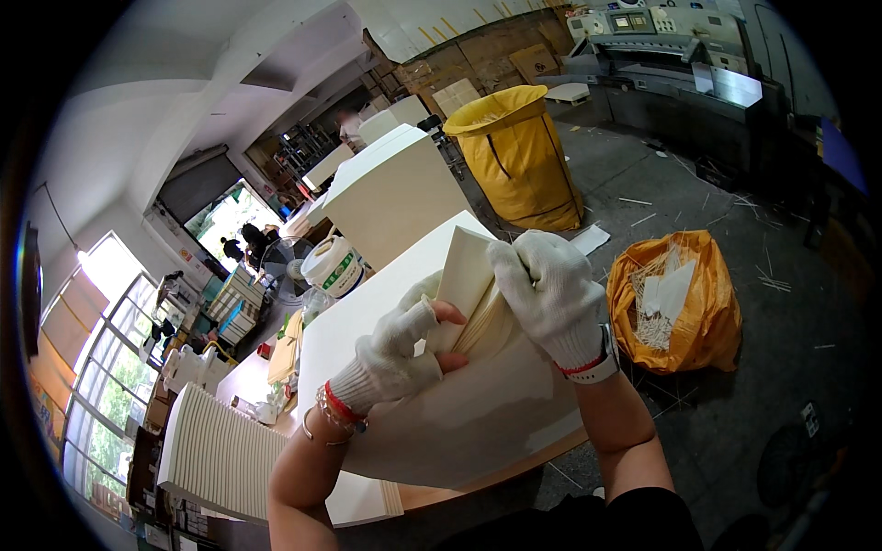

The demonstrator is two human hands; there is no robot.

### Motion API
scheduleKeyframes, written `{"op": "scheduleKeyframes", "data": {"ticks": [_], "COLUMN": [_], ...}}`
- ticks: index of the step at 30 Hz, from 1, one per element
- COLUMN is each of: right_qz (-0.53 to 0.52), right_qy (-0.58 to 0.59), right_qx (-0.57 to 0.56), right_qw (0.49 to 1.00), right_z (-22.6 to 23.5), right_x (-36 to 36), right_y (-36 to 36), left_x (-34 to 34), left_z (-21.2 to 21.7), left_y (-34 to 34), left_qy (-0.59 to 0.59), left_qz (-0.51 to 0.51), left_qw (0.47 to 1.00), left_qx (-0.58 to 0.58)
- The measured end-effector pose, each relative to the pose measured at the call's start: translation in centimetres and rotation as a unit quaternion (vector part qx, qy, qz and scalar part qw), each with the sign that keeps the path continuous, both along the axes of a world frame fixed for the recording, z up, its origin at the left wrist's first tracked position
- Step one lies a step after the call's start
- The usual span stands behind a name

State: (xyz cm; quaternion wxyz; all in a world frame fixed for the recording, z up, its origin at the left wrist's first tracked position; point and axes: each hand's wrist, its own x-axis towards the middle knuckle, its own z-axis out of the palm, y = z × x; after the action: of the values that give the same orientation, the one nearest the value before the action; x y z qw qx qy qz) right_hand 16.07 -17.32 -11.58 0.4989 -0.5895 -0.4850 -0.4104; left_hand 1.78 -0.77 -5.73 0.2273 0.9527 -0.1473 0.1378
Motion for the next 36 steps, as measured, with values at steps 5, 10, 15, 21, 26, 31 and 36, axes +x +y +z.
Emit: {"op": "scheduleKeyframes", "data": {"ticks": [5,10,15,21,26,31,36], "right_qz": [-0.003,0.002,-0.023,0.058,0.033,0.038,0.164], "right_qy": [-0.014,-0.014,-0.099,0.03,0.068,0.055,-0.034], "right_qx": [0.011,0.032,-0.032,-0.206,-0.207,-0.189,-0.18], "right_qw": [1.0,0.999,0.994,0.976,0.975,0.98,0.969], "right_z": [-0.3,-0.1,-0.2,0.5,0.5,0.4,1.6], "right_x": [0.1,-0.1,-3.1,-6.1,-6.7,-6.2,-12.2], "right_y": [0.2,-0.5,-1.5,-1.3,-1.0,-0.1,4.4], "left_x": [0.0,0.3,-0.3,-2.0,-1.9,-3.4,-13.4], "left_z": [0.1,-0.1,-0.3,-1.8,-1.4,5.1,10.5], "left_y": [0.0,0.3,0.6,-1.5,-1.2,3.9,8.6], "left_qy": [0.01,-0.004,-0.128,-0.228,-0.161,-0.2,-0.43], "left_qz": [0.005,-0.02,-0.017,0.096,0.112,0.195,0.185], "left_qw": [1.0,1.0,0.992,0.948,0.959,0.96,0.861], "left_qx": [-0.012,-0.01,0.017,0.203,0.206,0.034,-0.201]}}
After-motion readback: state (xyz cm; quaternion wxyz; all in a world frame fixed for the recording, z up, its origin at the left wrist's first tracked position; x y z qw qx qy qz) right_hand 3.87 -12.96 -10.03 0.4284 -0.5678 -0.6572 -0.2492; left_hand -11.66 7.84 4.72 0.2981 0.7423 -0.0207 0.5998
